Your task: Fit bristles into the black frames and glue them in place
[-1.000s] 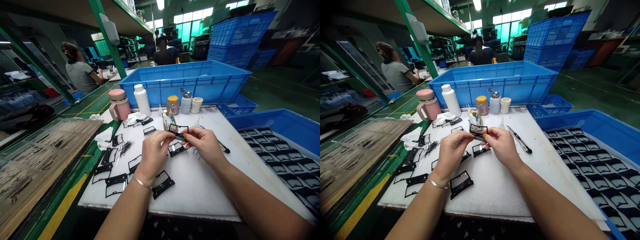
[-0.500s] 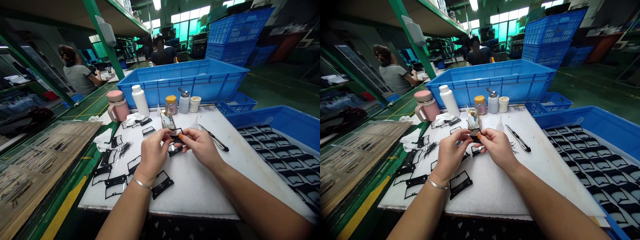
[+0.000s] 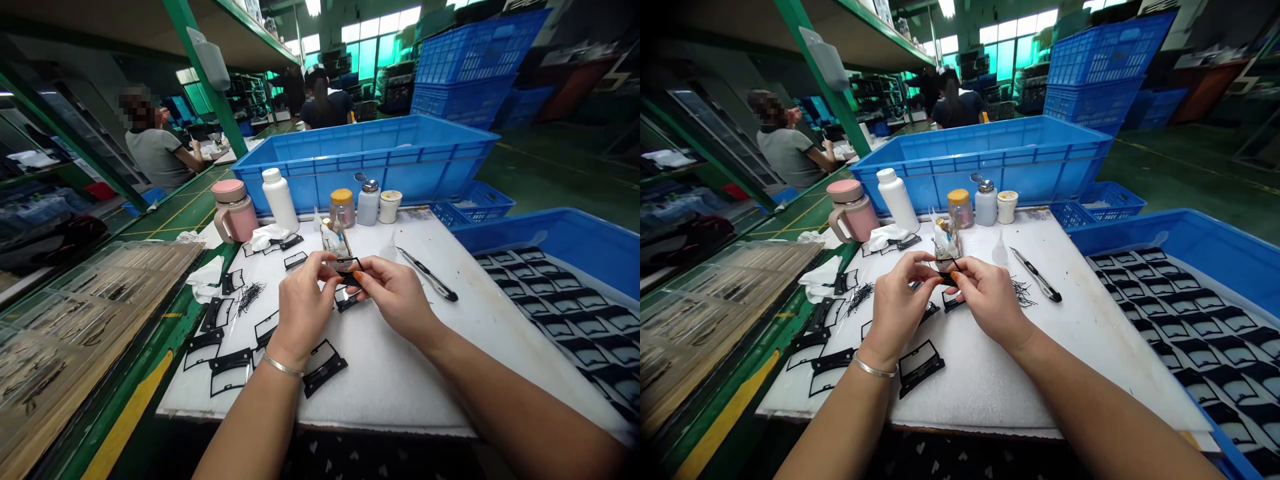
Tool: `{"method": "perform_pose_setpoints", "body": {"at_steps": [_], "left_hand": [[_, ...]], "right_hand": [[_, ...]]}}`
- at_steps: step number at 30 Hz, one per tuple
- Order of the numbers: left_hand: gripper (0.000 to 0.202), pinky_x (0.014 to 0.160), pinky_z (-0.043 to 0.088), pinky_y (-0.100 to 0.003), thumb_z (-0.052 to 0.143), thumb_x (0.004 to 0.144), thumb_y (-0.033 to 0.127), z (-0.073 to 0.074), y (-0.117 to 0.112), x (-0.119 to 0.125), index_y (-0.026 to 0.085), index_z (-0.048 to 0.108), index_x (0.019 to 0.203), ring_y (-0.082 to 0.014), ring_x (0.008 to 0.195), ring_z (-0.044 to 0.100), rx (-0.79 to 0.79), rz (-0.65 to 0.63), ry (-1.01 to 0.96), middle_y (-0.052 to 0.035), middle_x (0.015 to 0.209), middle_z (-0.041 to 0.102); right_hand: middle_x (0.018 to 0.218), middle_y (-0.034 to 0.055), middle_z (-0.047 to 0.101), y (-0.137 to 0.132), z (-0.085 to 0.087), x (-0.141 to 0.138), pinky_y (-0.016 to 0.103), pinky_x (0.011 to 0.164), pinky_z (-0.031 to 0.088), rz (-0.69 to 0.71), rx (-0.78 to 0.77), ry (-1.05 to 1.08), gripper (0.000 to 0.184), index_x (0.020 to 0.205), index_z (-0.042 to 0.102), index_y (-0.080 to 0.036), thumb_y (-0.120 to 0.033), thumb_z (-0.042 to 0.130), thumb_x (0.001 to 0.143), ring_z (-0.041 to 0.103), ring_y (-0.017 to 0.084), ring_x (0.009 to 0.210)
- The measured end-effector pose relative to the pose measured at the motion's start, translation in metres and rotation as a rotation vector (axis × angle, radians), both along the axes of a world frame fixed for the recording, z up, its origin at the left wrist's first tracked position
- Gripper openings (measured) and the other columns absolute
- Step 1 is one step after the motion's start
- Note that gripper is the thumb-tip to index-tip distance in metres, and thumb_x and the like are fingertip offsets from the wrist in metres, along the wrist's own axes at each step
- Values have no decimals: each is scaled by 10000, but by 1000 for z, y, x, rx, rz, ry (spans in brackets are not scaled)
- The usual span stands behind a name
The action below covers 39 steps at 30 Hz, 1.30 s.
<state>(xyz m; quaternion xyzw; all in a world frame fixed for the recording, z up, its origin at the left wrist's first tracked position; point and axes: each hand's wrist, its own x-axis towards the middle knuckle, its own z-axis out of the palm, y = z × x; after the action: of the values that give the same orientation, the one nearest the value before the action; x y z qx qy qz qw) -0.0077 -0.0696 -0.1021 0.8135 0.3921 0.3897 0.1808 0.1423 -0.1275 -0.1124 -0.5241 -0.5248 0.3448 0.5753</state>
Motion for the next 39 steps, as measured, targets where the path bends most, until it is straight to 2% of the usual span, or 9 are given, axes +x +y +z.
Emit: {"method": "perform_pose_setpoints", "body": {"at_steps": [5,9,18,24,29,34,39], "left_hand": [[372,748,470,-269,640,785,91,1,-3,0,271,524,1090,-143,795,659,66,6,53,58,838,699],[364,746,464,-274,619,796,84,4,-7,1,263,521,1098,-153,807,651,111,-3,92,50,849,698],[356,704,437,-283,591,805,79,7,-12,2,248,517,1109,-178,801,627,175,0,148,23,854,692],[374,747,432,-294,584,798,50,9,-14,2,235,518,1117,-188,836,585,243,-5,144,10,854,677],[346,775,446,-301,589,806,53,9,-12,0,225,529,1100,-178,835,581,249,-48,94,7,863,675],[266,788,490,-313,643,802,120,5,-4,-1,218,575,1040,-176,858,586,142,-79,-59,-12,880,652],[208,711,532,-248,716,739,197,2,6,-1,186,598,910,-157,878,592,-189,-92,-330,-30,931,615]], "right_hand": [[876,24,707,0,1,-3,224,599,573,-13,6,45,102,924,653,-184,-215,638,828,705,163,726],[798,1,702,0,2,-3,217,602,570,-52,27,13,100,888,667,-184,-180,666,788,693,147,683],[786,8,693,1,-1,-2,258,604,576,-100,22,-52,102,873,665,-192,-215,677,774,677,162,669],[802,16,702,0,0,-4,246,568,552,-123,28,-84,98,863,662,-187,-207,678,768,684,168,660],[774,18,702,-1,2,-4,240,567,560,-104,14,-2,104,857,658,-170,-207,690,765,700,177,652],[784,31,708,0,6,-3,251,579,594,-80,12,113,138,841,659,-153,-241,717,751,698,173,644],[804,25,707,-1,9,-3,235,581,599,-79,35,185,134,824,657,-157,-231,730,739,682,146,634]]}}
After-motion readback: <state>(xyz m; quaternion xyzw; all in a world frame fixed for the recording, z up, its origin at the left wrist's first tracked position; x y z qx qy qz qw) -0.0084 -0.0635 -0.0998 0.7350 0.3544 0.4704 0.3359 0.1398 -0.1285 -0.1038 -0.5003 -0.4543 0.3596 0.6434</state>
